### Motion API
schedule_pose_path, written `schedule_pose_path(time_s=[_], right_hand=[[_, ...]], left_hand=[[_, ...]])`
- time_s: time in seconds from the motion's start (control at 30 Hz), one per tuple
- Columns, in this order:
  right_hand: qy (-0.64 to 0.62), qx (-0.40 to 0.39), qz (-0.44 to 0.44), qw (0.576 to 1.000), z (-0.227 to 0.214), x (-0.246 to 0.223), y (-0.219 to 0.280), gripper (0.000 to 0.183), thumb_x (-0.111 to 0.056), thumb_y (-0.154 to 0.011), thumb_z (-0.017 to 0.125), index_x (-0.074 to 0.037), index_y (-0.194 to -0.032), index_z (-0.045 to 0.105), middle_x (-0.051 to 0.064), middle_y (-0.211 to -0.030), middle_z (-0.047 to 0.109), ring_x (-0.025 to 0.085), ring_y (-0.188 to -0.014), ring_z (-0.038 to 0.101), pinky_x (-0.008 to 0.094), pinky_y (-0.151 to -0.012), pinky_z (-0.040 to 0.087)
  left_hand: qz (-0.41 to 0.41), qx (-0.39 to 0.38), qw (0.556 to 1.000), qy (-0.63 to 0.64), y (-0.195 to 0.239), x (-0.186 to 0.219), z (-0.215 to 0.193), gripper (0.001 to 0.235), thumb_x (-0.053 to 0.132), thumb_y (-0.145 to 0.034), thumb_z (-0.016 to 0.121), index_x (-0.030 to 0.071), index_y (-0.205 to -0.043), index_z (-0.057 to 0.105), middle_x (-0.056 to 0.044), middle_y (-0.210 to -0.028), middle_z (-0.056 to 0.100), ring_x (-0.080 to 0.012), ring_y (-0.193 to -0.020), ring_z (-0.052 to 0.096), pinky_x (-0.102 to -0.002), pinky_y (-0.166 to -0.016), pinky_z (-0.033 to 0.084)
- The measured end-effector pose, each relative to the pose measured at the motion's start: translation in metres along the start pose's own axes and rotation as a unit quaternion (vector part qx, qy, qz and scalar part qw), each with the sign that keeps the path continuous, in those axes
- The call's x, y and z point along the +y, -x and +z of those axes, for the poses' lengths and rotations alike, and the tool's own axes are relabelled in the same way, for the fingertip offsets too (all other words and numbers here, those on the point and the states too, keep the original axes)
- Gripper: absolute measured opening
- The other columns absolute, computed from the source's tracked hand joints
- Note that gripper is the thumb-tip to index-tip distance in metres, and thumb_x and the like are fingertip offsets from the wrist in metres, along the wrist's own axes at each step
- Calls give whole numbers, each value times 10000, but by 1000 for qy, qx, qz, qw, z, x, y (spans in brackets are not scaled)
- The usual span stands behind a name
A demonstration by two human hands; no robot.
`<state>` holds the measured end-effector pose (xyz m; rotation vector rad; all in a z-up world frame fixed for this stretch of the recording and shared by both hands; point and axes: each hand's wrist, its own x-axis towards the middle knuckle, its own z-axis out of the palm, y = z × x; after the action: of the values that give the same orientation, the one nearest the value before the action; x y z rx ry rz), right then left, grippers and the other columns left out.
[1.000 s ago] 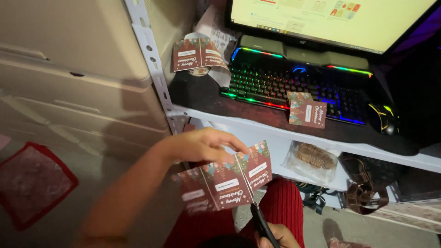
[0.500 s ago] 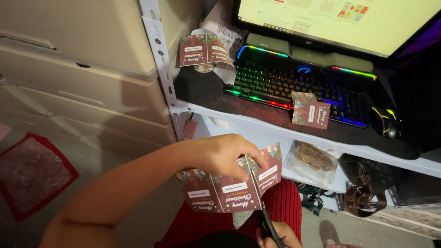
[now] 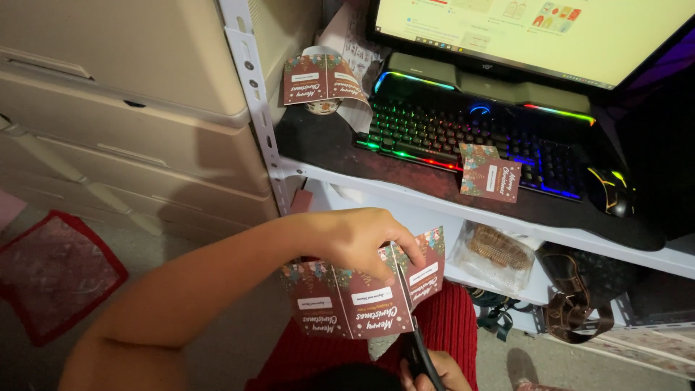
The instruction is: Cutting out printed Christmas tags from a sheet of paper using scissors at a design station.
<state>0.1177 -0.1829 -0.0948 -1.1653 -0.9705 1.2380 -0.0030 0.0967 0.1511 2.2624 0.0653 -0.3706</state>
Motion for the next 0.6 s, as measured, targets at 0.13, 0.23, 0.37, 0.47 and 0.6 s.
schedule_pose_path(time_s=[0.13, 0.23, 0.37, 0.47, 0.6], right_hand=[[-3, 12, -16, 1000, 7, -10, 0, 563, -550, -876, 721, -14, -708, 685, 94, -633, 617, 223, -556, 579, 334, -533, 419], [-20, -6, 43, 999, -2, 2, 0, 517, -530, -854, 736, -30, -729, 698, 97, -664, 640, 232, -582, 611, 335, -572, 452], [-14, 3, 42, 999, -9, 13, 1, 514, -508, -839, 759, -1, -767, 722, 121, -703, 672, 242, -619, 638, 349, -604, 489], [-53, 15, 79, 995, -13, 20, 1, 390, -337, -815, 797, 44, -790, 716, 162, -715, 681, 267, -641, 642, 370, -628, 494], [17, 4, 42, 999, -16, 19, -2, 382, -360, -826, 817, 16, -784, 761, 131, -727, 729, 250, -652, 703, 350, -639, 565]], left_hand=[[-35, -8, 999, 4, 3, 9, -1, 431, 167, -834, 688, 247, -1256, 716, 27, -1287, 735, -133, -555, 442, -292, -580, 394], [-33, -11, 999, 4, 1, 7, -1, 425, 190, -835, 705, 246, -1256, 715, 16, -1325, 724, -137, -603, 488, -293, -620, 427], [-5, -3, 1000, -2, -2, 0, 2, 435, 205, -819, 704, 237, -1252, 717, 15, -1349, 718, -143, -716, 575, -293, -685, 457], [2, -4, 1000, 3, -3, -1, 2, 434, 197, -821, 704, 230, -1254, 712, 5, -1426, 688, -136, -663, 545, -294, -654, 456], [-55, -13, 998, 11, 3, 12, -1, 443, 138, -851, 669, 237, -1277, 740, -7, -767, 631, -131, -499, 348, -294, -511, 307]])
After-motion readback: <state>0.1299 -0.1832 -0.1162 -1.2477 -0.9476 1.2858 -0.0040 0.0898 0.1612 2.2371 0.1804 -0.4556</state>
